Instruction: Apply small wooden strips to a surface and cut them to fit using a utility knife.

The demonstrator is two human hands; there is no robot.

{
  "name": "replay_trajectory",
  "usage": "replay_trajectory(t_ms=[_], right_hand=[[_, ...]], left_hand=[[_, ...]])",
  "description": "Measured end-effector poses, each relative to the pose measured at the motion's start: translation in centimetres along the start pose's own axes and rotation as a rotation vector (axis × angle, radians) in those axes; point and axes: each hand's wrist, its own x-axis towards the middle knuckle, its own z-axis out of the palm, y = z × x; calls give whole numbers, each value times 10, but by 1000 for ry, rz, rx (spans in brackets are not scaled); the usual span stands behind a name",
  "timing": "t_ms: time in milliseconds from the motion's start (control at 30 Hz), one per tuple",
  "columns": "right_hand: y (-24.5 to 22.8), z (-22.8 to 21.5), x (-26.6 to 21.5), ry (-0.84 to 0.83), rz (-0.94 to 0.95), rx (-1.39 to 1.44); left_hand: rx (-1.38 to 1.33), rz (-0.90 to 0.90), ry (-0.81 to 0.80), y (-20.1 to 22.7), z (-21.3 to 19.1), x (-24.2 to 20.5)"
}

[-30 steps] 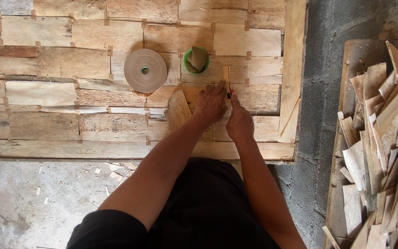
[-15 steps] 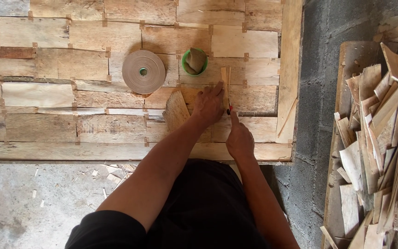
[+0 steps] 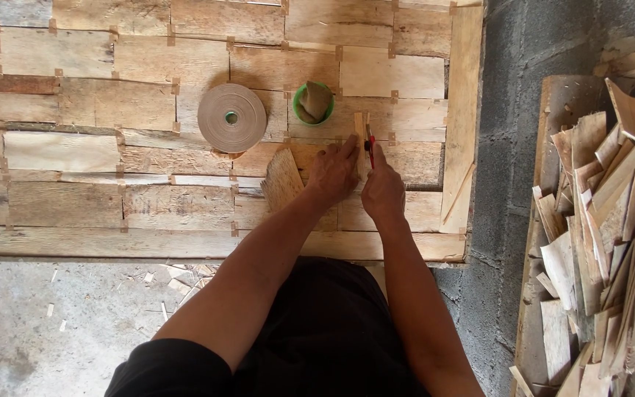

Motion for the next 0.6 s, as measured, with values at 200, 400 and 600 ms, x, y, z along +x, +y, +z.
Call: replay_trajectory(t_ms=[200, 400, 600], right_hand=[[-9, -1, 6, -15, 20, -23], [-4, 6, -1, -21, -9, -22], [0, 13, -4, 47, -24, -7]], left_hand=[[8, 12, 37, -3, 5, 3], [-6, -1, 20, -4, 4, 1], [24, 18, 4, -5, 4, 2]])
